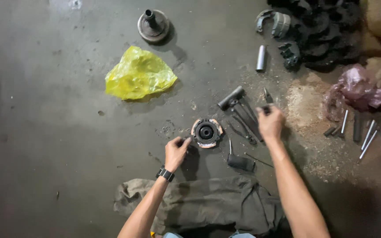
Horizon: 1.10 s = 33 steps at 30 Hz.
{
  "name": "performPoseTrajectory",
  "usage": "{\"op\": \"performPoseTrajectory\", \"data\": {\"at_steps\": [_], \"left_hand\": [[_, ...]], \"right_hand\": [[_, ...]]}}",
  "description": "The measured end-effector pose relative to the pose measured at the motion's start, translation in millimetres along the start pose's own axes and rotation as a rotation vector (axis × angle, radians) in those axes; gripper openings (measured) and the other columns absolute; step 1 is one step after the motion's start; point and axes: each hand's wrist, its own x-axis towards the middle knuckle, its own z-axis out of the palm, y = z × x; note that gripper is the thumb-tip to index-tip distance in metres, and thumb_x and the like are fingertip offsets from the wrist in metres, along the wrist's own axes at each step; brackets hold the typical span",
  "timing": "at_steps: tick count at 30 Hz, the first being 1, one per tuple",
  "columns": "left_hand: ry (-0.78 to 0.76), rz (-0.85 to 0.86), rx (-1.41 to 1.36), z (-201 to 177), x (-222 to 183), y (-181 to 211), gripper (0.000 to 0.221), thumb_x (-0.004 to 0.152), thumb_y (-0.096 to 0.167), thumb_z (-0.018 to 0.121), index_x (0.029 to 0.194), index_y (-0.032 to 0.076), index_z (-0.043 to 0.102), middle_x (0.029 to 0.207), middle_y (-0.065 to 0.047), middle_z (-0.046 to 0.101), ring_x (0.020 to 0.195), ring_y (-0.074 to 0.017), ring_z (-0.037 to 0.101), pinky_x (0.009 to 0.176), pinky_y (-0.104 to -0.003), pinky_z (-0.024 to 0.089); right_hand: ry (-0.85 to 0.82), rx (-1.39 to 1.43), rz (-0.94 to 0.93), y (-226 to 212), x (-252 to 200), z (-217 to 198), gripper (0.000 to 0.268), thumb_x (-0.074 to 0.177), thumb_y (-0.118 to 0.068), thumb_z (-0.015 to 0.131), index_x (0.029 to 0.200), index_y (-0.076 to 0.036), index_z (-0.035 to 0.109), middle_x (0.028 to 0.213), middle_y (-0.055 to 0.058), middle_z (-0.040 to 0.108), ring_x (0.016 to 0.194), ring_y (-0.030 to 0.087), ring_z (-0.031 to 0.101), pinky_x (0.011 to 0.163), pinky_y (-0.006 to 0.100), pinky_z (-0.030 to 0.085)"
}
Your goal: Cleaning and assembling mechanical motorcycle parts while sitting on a workshop floor.
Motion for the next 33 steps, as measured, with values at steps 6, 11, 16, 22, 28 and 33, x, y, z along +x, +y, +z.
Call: {"op": "performPoseTrajectory", "data": {"at_steps": [6, 11, 16, 22, 28, 33], "left_hand": [[0.021, -0.095, -0.036, 0, 1, 5, 0.040, 0.093, 0.031, 0.074, 0.074, -0.003, 0.063, 0.058, -0.007, 0.061, 0.052, -0.0096, 0.055, 0.051, -0.032, 0.044], [-0.014, -0.070, -0.129, -7, -6, 17, 0.038, 0.095, 0.029, 0.072, 0.075, -0.002, 0.062, 0.058, -0.005, 0.059, 0.052, -0.0084, 0.053, 0.049, -0.029, 0.042], [-0.019, -0.079, -0.153, -12, -5, 9, 0.034, 0.095, 0.026, 0.071, 0.077, -0.001, 0.064, 0.061, -0.002, 0.061, 0.053, -0.0073, 0.052, 0.049, -0.029, 0.042], [-0.025, 0.008, -0.177, -13, -6, 48, 0.025, 0.096, 0.023, 0.071, 0.091, -0.002, 0.068, 0.069, -0.005, 0.068, 0.061, -0.0068, 0.058, 0.055, -0.028, 0.048], [-0.032, 0.275, -0.131, 5, -18, 121, 0.019, 0.094, 0.017, 0.071, 0.102, 0.000, 0.073, 0.082, -0.010, 0.075, 0.070, -0.0147, 0.067, 0.066, -0.031, 0.055], [0.042, 0.382, -0.016, 15, -25, 137, 0.023, 0.093, 0.018, 0.074, 0.110, 0.002, 0.072, 0.094, -0.019, 0.071, 0.084, -0.0285, 0.070, 0.076, -0.039, 0.055]], "right_hand": [[-0.045, 0.111, 0.000, 31, 6, -8, 0.009, 0.093, -0.011, 0.078, 0.095, -0.002, 0.077, 0.085, 0.014, 0.075, 0.069, 0.022, 0.071, 0.065, 0.039, 0.053], [-0.645, -0.339, 0.221, -68, -21, -24, 0.034, 0.091, -0.026, 0.077, 0.117, -0.007, 0.066, 0.079, 0.014, 0.075, 0.058, 0.024, 0.066, 0.059, 0.040, 0.058], [-0.396, -0.633, -0.125, 7, -76, 28, 0.011, 0.088, -0.014, 0.074, 0.095, -0.006, 0.075, 0.100, 0.018, 0.074, 0.084, 0.035, 0.072, 0.072, 0.046, 0.059], [-0.496, -0.516, -0.163, -21, -55, -47, 0.032, 0.083, -0.034, 0.078, 0.096, -0.005, 0.077, 0.110, 0.024, 0.071, 0.102, 0.036, 0.070, 0.080, 0.050, 0.060], [-0.598, 0.461, 0.468, -71, -42, -58, 0.021, 0.097, -0.022, 0.064, 0.108, -0.007, 0.073, 0.099, 0.016, 0.077, 0.083, 0.027, 0.072, 0.068, 0.043, 0.058], [-0.769, 0.904, 0.544, -74, -79, 16, 0.012, 0.099, -0.010, 0.063, 0.106, -0.004, 0.070, 0.093, 0.011, 0.072, 0.082, 0.023, 0.064, 0.073, 0.037, 0.052]]}}
